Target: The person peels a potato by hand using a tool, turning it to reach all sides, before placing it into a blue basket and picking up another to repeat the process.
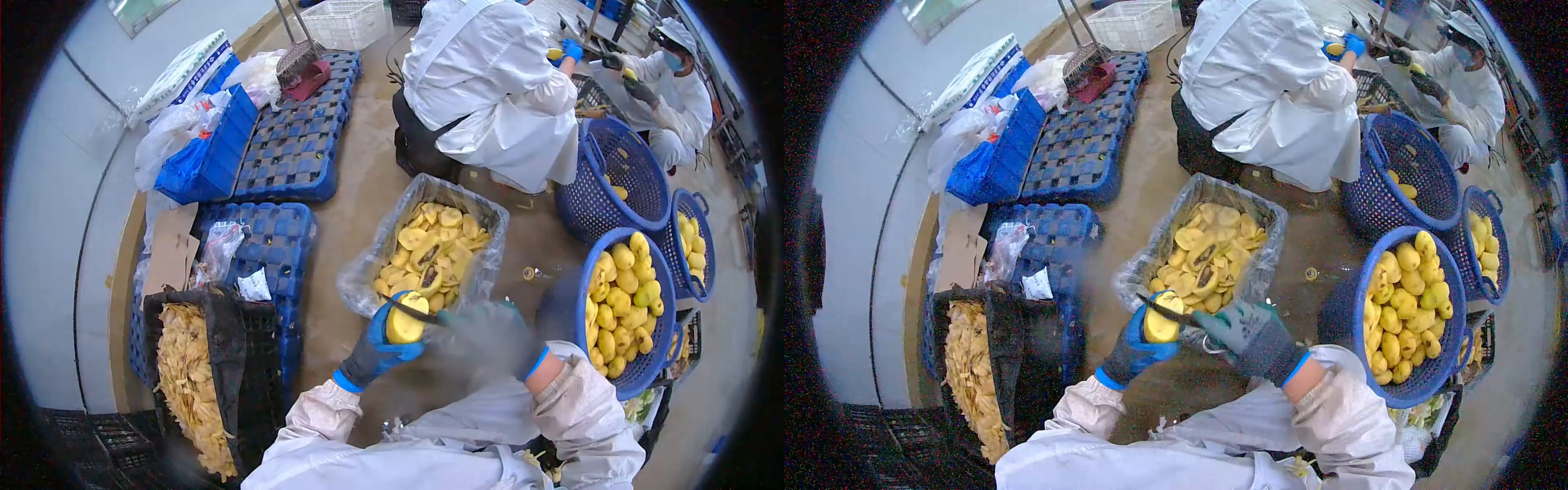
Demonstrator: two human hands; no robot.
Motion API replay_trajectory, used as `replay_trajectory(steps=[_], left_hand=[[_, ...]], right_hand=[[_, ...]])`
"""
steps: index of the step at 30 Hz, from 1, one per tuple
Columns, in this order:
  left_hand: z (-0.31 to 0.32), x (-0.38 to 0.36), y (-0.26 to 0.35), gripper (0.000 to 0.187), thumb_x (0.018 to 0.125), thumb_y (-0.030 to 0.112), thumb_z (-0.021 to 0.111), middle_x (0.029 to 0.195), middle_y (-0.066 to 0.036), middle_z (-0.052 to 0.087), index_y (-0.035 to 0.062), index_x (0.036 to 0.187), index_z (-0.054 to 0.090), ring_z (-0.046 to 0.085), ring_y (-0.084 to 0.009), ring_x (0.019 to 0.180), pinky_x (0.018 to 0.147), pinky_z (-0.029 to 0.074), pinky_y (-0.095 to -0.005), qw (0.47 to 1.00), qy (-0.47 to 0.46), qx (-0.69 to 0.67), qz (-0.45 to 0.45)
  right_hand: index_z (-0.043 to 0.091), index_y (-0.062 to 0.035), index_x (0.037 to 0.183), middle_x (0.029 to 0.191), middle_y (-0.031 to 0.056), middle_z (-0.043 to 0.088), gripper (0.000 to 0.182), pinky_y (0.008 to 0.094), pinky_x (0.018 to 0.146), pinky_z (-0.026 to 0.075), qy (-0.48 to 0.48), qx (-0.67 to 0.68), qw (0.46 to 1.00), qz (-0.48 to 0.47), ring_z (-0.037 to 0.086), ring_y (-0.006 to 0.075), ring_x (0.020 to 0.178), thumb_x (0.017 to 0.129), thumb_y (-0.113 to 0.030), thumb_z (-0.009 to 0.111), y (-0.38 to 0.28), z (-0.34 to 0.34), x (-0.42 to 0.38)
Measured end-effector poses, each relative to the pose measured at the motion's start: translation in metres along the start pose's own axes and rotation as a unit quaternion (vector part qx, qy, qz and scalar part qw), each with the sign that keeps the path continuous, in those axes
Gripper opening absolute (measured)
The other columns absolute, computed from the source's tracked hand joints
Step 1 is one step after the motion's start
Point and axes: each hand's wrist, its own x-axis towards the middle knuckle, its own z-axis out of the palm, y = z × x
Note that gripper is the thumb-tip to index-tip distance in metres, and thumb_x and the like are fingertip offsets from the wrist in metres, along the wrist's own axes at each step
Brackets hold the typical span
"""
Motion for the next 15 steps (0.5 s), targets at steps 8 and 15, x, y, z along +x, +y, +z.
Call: replay_trajectory(steps=[8, 15], left_hand=[[-0.004, 0.006, 0.015, 0.083, 0.070, 0.002, 0.072, 0.129, -0.007, 0.050, 0.0055, 0.142, 0.031, 0.053, -0.0194, 0.115, 0.096, 0.044, -0.0342, 0.997, 0.024, 0.004, 0.076], [0.002, 0.010, -0.004, 0.079, 0.073, 0.001, 0.073, 0.125, -0.006, 0.052, 0.0051, 0.141, 0.032, 0.053, -0.0175, 0.112, 0.095, 0.045, -0.0312, 0.995, 0.041, -0.086, 0.018]], right_hand=[[0.051, -0.0153, 0.125, 0.099, 0.0135, 0.060, 0.055, 0.0408, 0.074, 0.050, -0.027, 0.056, 0.994, 0.092, 0.061, 0.0296, 0.091, 0.072, -0.019, 0.067, 0.045, 0.011, -0.022], [0.051, -0.0154, 0.128, 0.089, 0.0040, 0.057, 0.051, 0.0360, 0.066, 0.050, 0.043, -0.019, 0.999, -0.028, 0.058, 0.0215, 0.079, 0.077, -0.019, 0.060, -0.007, -0.013, -0.006]])
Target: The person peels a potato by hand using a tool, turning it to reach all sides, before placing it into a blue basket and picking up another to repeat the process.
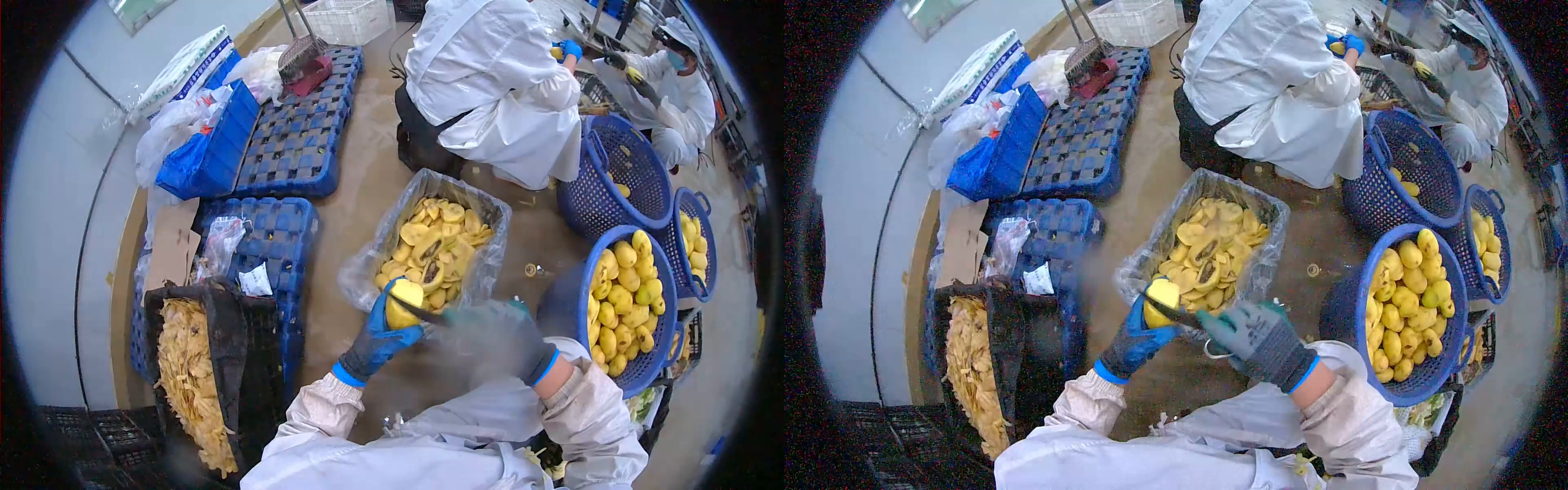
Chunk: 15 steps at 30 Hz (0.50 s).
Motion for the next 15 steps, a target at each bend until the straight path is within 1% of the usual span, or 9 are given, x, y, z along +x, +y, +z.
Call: replay_trajectory(steps=[2, 3, 6, 9, 12, 14, 15], left_hand=[[-0.007, -0.001, -0.016, 0.077, 0.073, 0.003, 0.074, 0.124, -0.007, 0.053, 0.0042, 0.139, 0.034, 0.053, -0.0177, 0.111, 0.095, 0.045, -0.0313, 0.999, -0.005, -0.021, -0.027], [-0.008, -0.001, -0.018, 0.073, 0.074, 0.004, 0.074, 0.122, -0.007, 0.054, 0.0025, 0.137, 0.037, 0.055, -0.0176, 0.109, 0.095, 0.046, -0.0321, 0.999, -0.010, 0.048, 0.003], [-0.014, -0.003, -0.018, 0.071, 0.075, 0.002, 0.073, 0.122, -0.008, 0.055, 0.0017, 0.136, 0.037, 0.055, -0.0170, 0.107, 0.091, 0.048, -0.0314, 0.993, -0.028, 0.118, 0.009], [-0.012, -0.005, -0.003, 0.071, 0.076, 0.003, 0.072, 0.121, -0.008, 0.055, 0.0013, 0.137, 0.036, 0.056, -0.0168, 0.105, 0.084, 0.051, -0.0299, 0.989, -0.076, 0.124, -0.042], [-0.009, -0.008, 0.007, 0.074, 0.075, 0.006, 0.073, 0.119, -0.007, 0.056, 0.0021, 0.139, 0.035, 0.057, -0.0166, 0.104, 0.078, 0.053, -0.0281, 0.990, -0.083, 0.104, -0.037], [-0.015, -0.006, 0.004, 0.079, 0.073, 0.009, 0.074, 0.120, -0.008, 0.056, 0.0028, 0.141, 0.034, 0.057, -0.0166, 0.105, 0.077, 0.053, -0.0284, 0.979, -0.097, 0.069, -0.164], [-0.016, -0.007, 0.004, 0.081, 0.073, 0.011, 0.075, 0.121, -0.008, 0.056, 0.0032, 0.141, 0.033, 0.056, -0.0166, 0.106, 0.079, 0.053, -0.0286, 0.974, -0.104, 0.049, -0.193]], right_hand=[[0.051, -0.0143, 0.128, 0.088, 0.0033, 0.057, 0.049, 0.0360, 0.066, 0.050, 0.016, -0.029, 0.998, -0.054, 0.058, 0.0194, 0.078, 0.079, -0.018, 0.057, -0.008, 0.000, 0.002], [0.052, -0.0161, 0.126, 0.088, 0.0026, 0.057, 0.046, 0.0349, 0.067, 0.050, 0.011, -0.020, 0.998, -0.054, 0.058, 0.0180, 0.078, 0.080, -0.017, 0.055, -0.012, -0.002, 0.004], [0.053, -0.0171, 0.123, 0.088, 0.0023, 0.056, 0.044, 0.0337, 0.066, 0.051, 0.010, -0.059, 0.996, -0.067, 0.058, 0.0179, 0.077, 0.079, -0.018, 0.056, -0.014, 0.005, 0.005], [0.053, -0.0172, 0.122, 0.088, 0.0025, 0.057, 0.042, 0.0331, 0.064, 0.051, 0.001, -0.055, 0.996, -0.068, 0.059, 0.0183, 0.076, 0.080, -0.018, 0.055, -0.013, 0.004, 0.004], [0.054, -0.0160, 0.119, 0.086, 0.0028, 0.057, 0.039, 0.0340, 0.061, 0.052, -0.004, -0.063, 0.995, -0.079, 0.059, 0.0183, 0.075, 0.080, -0.018, 0.055, -0.010, 0.004, 0.003], [0.054, -0.0159, 0.117, 0.085, 0.0037, 0.057, 0.037, 0.0349, 0.060, 0.052, -0.033, -0.071, 0.996, -0.051, 0.060, 0.0200, 0.075, 0.081, -0.017, 0.055, -0.009, 0.005, 0.003], [0.055, -0.0159, 0.117, 0.085, 0.0041, 0.057, 0.036, 0.0354, 0.060, 0.051, -0.048, -0.075, 0.995, -0.038, 0.060, 0.0208, 0.076, 0.081, -0.017, 0.054, -0.007, 0.005, 0.003]])
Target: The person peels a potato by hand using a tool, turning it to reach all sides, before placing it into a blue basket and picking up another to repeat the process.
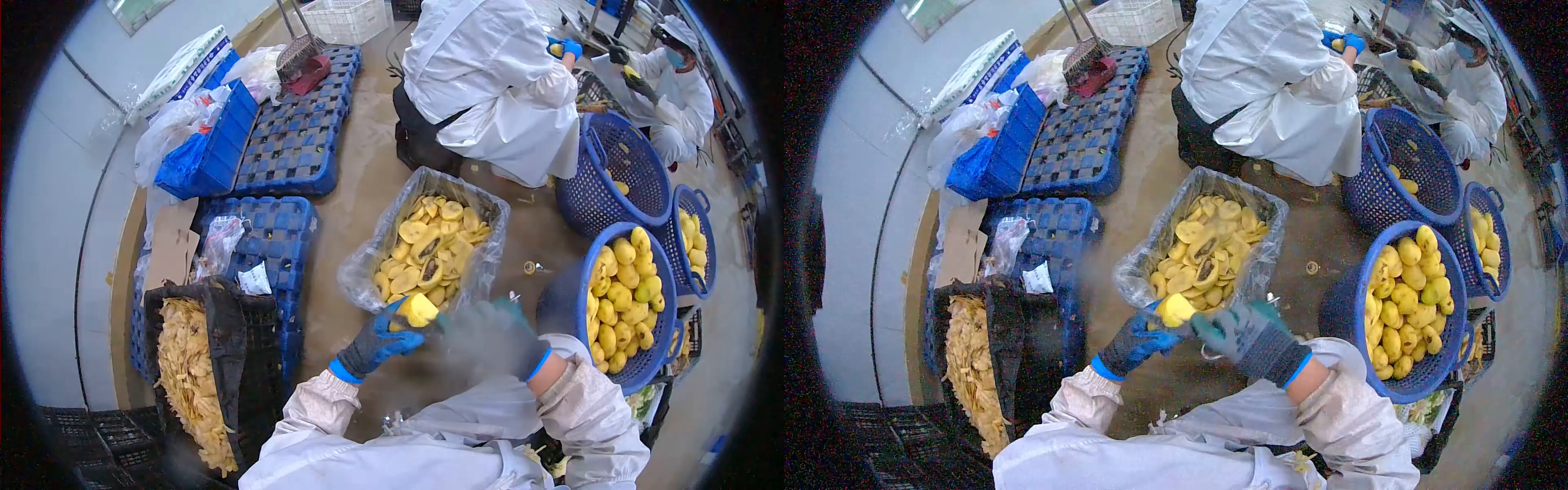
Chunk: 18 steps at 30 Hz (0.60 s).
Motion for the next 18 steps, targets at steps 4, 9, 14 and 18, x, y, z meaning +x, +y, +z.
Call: replay_trajectory(steps=[4, 9, 14, 18], left_hand=[[0.012, -0.012, 0.022, 0.086, 0.070, 0.015, 0.078, 0.129, -0.007, 0.050, 0.0042, 0.142, 0.032, 0.051, -0.0163, 0.116, 0.091, 0.046, -0.0297, 0.999, -0.030, -0.035, 0.029], [0.016, -0.005, 0.031, 0.086, 0.071, 0.014, 0.077, 0.137, -0.005, 0.043, 0.0040, 0.143, 0.031, 0.043, -0.0158, 0.124, 0.104, 0.035, -0.0299, 0.991, 0.014, 0.036, 0.129], [0.018, 0.001, 0.014, 0.084, 0.072, 0.008, 0.075, 0.134, -0.006, 0.046, 0.0053, 0.144, 0.030, 0.046, -0.0147, 0.120, 0.098, 0.040, -0.0296, 0.992, 0.029, -0.038, 0.116], [0.016, 0.001, 0.015, 0.082, 0.074, 0.002, 0.072, 0.124, -0.005, 0.054, 0.0066, 0.144, 0.030, 0.053, -0.0121, 0.106, 0.082, 0.049, -0.0269, 0.995, 0.014, 0.026, 0.100]], right_hand=[[0.055, -0.0143, 0.116, 0.086, 0.0082, 0.058, 0.038, 0.0398, 0.062, 0.050, -0.013, 0.023, 0.991, 0.130, 0.060, 0.0271, 0.077, 0.078, -0.015, 0.058, 0.049, 0.028, -0.029], [0.054, -0.0130, 0.117, 0.090, 0.0119, 0.059, 0.048, 0.0449, 0.067, 0.048, 0.030, 0.173, 0.970, 0.169, 0.060, 0.0307, 0.081, 0.071, -0.017, 0.066, 0.057, 0.007, -0.034], [0.053, -0.0153, 0.122, 0.091, 0.0081, 0.059, 0.056, 0.0417, 0.066, 0.049, 0.050, 0.108, 0.988, 0.098, 0.060, 0.0277, 0.084, 0.068, -0.018, 0.067, 0.021, 0.000, -0.021], [0.053, -0.0168, 0.125, 0.088, 0.0048, 0.058, 0.052, 0.0373, 0.064, 0.050, 0.025, 0.093, 0.995, 0.009, 0.060, 0.0226, 0.080, 0.074, -0.018, 0.061, 0.003, -0.013, -0.014]])
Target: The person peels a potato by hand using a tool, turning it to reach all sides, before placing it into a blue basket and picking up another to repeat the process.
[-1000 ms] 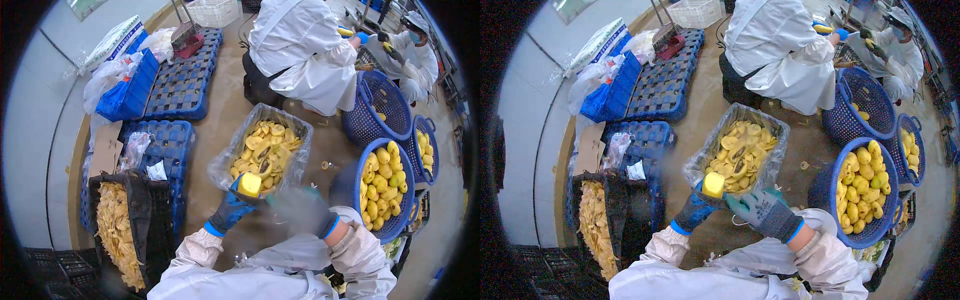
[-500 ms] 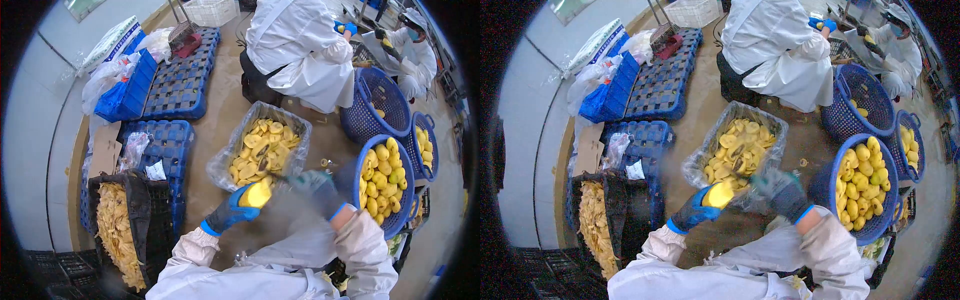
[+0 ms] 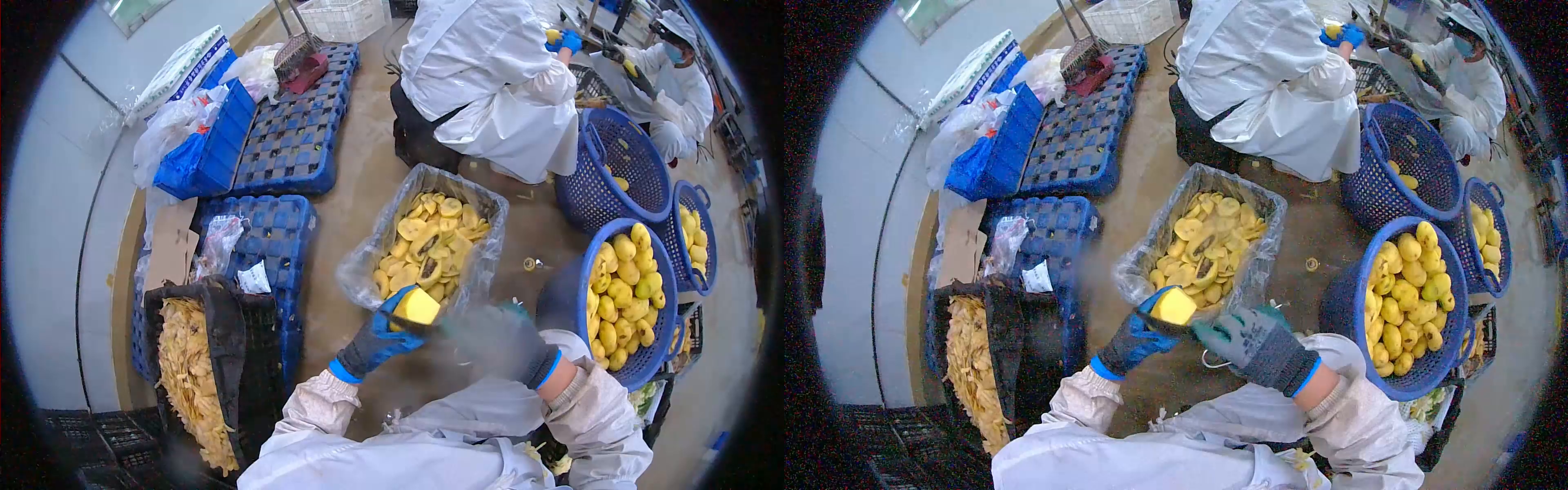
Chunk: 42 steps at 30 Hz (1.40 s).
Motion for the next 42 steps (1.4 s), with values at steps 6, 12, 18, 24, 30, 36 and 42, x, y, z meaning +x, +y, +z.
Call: replay_trajectory(steps=[6, 12, 18, 24, 30, 36, 42], left_hand=[[-0.003, -0.003, 0.006, 0.077, 0.074, 0.002, 0.072, 0.119, -0.003, 0.056, 0.0062, 0.142, 0.035, 0.053, -0.0089, 0.096, 0.072, 0.049, -0.0237, 0.993, -0.025, 0.113, -0.003], [-0.005, -0.009, 0.017, 0.081, 0.072, 0.013, 0.076, 0.120, -0.002, 0.055, 0.0063, 0.142, 0.036, 0.054, -0.0082, 0.094, 0.070, 0.048, -0.0223, 0.994, -0.095, -0.024, -0.050], [-0.016, -0.005, -0.007, 0.076, 0.075, 0.016, 0.077, 0.114, -0.005, 0.057, 0.0070, 0.140, 0.038, 0.058, -0.0133, 0.098, 0.082, 0.049, -0.0267, 0.987, -0.046, -0.062, -0.141], [-0.013, -0.015, 0.007, 0.086, 0.068, 0.018, 0.081, 0.128, -0.009, 0.052, 0.0024, 0.140, 0.036, 0.049, -0.0187, 0.120, 0.104, 0.036, -0.0342, 0.992, -0.098, -0.037, -0.072], [-0.001, -0.008, 0.019, 0.097, 0.064, 0.015, 0.083, 0.143, -0.007, 0.039, 0.0028, 0.144, 0.029, 0.040, -0.0178, 0.128, 0.107, 0.033, -0.0336, 0.999, -0.041, -0.002, 0.034], [-0.004, -0.003, 0.008, 0.098, 0.067, 0.017, 0.083, 0.140, -0.010, 0.040, 0.0020, 0.145, 0.026, 0.039, -0.0197, 0.128, 0.107, 0.033, -0.0336, 0.996, -0.008, 0.021, 0.083], [-0.004, -0.003, 0.008, 0.090, 0.066, 0.012, 0.083, 0.134, -0.009, 0.047, 0.0036, 0.141, 0.033, 0.045, -0.0198, 0.124, 0.105, 0.036, -0.0342, 0.999, -0.003, 0.004, 0.050]], right_hand=[[0.054, -0.0194, 0.122, 0.083, 0.0028, 0.055, 0.042, 0.0351, 0.062, 0.050, 0.022, -0.048, 0.998, -0.044, 0.058, 0.0196, 0.077, 0.080, -0.016, 0.053, -0.008, 0.006, -0.001], [0.056, -0.0208, 0.118, 0.085, 0.0025, 0.056, 0.039, 0.0374, 0.064, 0.050, -0.017, -0.062, 0.998, -0.015, 0.058, 0.0210, 0.079, 0.079, -0.019, 0.055, 0.002, -0.001, -0.002], [0.056, -0.0186, 0.117, 0.092, 0.0058, 0.060, 0.036, 0.0424, 0.067, 0.050, -0.067, -0.040, 0.996, 0.048, 0.060, 0.0253, 0.084, 0.081, -0.019, 0.056, 0.025, 0.014, -0.003], [0.056, -0.0131, 0.108, 0.091, 0.0132, 0.063, 0.030, 0.0449, 0.067, 0.050, -0.126, -0.001, 0.983, 0.136, 0.064, 0.0307, 0.083, 0.078, -0.017, 0.059, 0.032, 0.026, 0.007], [0.055, -0.0117, 0.105, 0.091, 0.0146, 0.063, 0.032, 0.0455, 0.066, 0.049, -0.129, 0.040, 0.968, 0.210, 0.063, 0.0333, 0.081, 0.074, -0.015, 0.063, 0.056, 0.022, -0.008], [0.056, -0.0133, 0.112, 0.085, 0.0111, 0.061, 0.038, 0.0420, 0.064, 0.049, 0.048, 0.062, 0.986, 0.148, 0.061, 0.0311, 0.076, 0.075, -0.017, 0.063, 0.041, 0.008, -0.015], [0.057, -0.0187, 0.119, 0.088, 0.0041, 0.059, 0.045, 0.0384, 0.065, 0.050, -0.007, 0.016, 1.000, 0.013, 0.060, 0.0231, 0.081, 0.074, -0.021, 0.062, 0.004, -0.013, -0.006]])
